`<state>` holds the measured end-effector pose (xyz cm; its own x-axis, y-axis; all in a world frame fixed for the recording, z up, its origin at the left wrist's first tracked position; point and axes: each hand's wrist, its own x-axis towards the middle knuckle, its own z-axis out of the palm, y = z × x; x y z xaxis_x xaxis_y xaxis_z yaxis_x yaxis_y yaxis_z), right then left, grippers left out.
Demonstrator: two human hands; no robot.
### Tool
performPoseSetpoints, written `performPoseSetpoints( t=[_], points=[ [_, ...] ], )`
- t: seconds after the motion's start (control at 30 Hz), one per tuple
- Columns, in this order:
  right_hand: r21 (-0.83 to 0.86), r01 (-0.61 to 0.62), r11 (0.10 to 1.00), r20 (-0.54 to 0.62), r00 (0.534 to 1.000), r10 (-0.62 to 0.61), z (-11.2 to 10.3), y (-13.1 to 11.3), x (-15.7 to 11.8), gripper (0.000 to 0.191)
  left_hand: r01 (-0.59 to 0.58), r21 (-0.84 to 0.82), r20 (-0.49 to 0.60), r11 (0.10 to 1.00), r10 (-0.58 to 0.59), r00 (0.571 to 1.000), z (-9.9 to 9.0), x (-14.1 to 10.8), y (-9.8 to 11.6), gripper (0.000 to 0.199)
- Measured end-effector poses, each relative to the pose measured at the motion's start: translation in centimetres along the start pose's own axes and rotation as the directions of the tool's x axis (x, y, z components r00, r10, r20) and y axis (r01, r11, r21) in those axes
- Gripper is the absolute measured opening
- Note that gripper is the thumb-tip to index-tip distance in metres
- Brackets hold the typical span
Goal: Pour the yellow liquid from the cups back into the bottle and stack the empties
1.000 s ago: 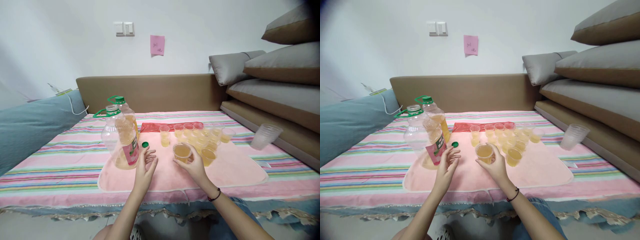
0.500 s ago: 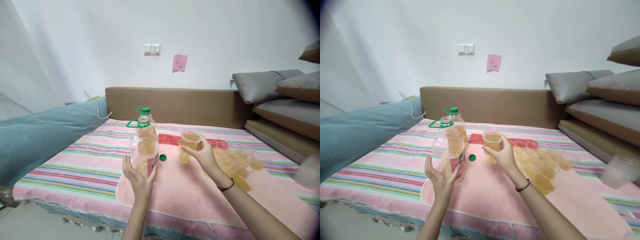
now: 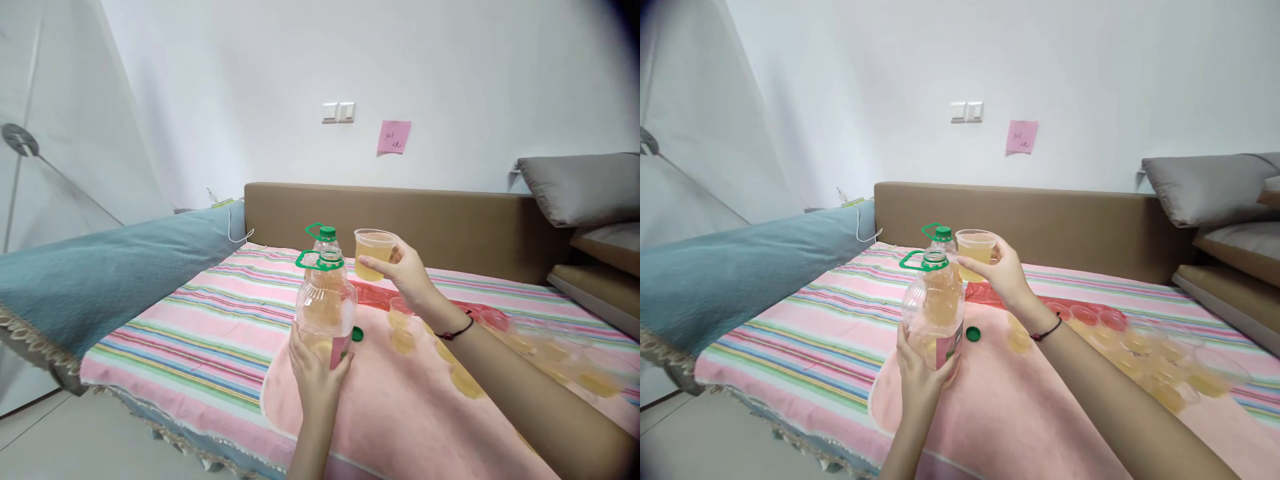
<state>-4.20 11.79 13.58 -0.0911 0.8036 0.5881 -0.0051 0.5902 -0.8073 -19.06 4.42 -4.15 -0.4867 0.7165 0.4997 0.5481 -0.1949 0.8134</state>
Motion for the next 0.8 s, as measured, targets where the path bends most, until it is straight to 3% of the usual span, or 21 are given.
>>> performPoseSetpoints(
  t=[0.27,0.8],
  points=[
    [0.046,-0.032,0.998,0.028,0.999,0.03,0.9,0.26,0.39,0.053,-0.007,0.005,-0.004,1.0,0.007,1.0,-0.02,-0.09,-0.01,0.113],
    [-0.092,-0.029,0.995,0.09,0.995,0.038,0.47,-0.2,0.07,0.053,-0.044,-0.024,0.0,0.999,0.044,0.999,-0.03,-0.33,-0.19,0.111]
  ],
)
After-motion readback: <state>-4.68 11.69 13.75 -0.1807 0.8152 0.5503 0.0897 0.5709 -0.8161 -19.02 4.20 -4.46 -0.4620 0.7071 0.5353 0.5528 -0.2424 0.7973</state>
